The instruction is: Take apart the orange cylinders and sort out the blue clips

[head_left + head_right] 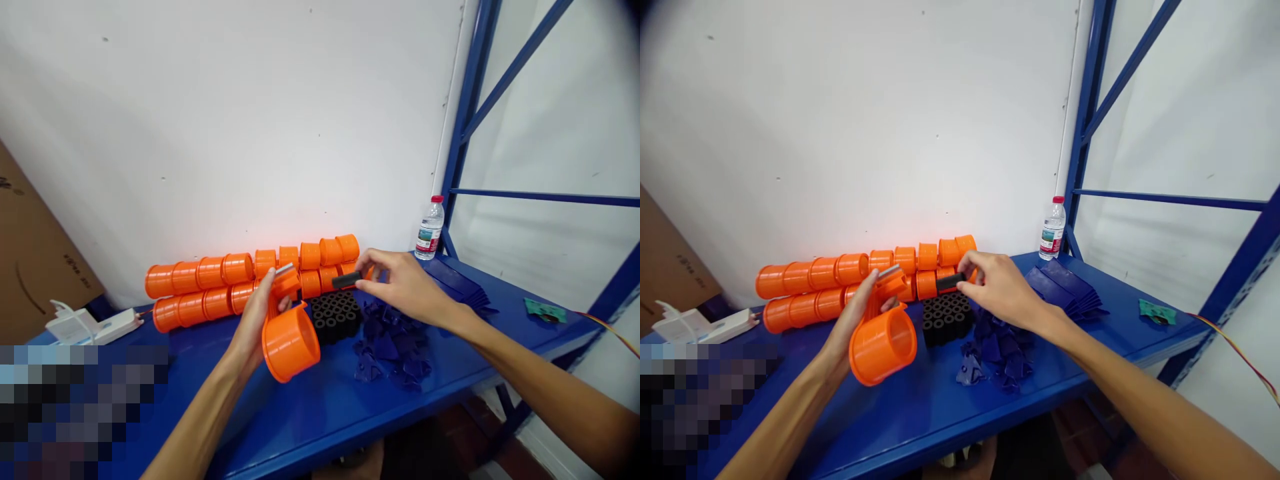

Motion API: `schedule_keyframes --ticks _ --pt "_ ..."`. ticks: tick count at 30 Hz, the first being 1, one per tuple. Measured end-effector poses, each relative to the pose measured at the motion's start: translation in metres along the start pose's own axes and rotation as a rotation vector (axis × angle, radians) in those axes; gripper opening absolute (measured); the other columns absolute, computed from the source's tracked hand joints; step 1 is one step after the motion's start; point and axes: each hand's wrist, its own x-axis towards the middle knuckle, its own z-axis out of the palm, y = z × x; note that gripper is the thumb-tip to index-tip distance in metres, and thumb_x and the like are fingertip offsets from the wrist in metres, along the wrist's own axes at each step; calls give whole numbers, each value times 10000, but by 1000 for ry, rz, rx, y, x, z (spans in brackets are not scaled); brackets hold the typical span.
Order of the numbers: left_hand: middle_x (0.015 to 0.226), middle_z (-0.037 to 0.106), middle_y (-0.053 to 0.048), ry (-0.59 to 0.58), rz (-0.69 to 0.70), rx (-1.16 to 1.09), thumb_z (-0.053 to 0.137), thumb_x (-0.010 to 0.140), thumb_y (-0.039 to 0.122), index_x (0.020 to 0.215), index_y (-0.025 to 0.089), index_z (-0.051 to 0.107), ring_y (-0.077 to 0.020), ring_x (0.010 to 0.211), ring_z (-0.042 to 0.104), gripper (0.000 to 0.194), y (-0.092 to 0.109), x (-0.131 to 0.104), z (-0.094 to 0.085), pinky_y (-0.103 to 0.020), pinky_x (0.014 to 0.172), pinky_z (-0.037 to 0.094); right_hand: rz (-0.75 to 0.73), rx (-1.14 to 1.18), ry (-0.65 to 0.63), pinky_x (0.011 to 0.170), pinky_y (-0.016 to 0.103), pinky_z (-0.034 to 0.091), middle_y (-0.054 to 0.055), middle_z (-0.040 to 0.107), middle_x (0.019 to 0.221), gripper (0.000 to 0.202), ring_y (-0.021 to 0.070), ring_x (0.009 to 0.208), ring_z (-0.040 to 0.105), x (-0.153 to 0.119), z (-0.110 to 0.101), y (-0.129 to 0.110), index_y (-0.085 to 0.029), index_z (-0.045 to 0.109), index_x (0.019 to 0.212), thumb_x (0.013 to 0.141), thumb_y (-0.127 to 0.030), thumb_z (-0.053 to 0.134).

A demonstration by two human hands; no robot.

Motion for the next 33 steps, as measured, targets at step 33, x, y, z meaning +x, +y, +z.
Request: schedule_keyframes --ticks 33 --pt "501 417 46 -265 -73 259 687 837 649 743 197 558 -89 407 326 479 -7 -2 -4 -223 418 279 -87 79 -171 589 270 313 -31 570 681 329 117 614 482 14 36 -15 -198 524 769 995 -433 570"
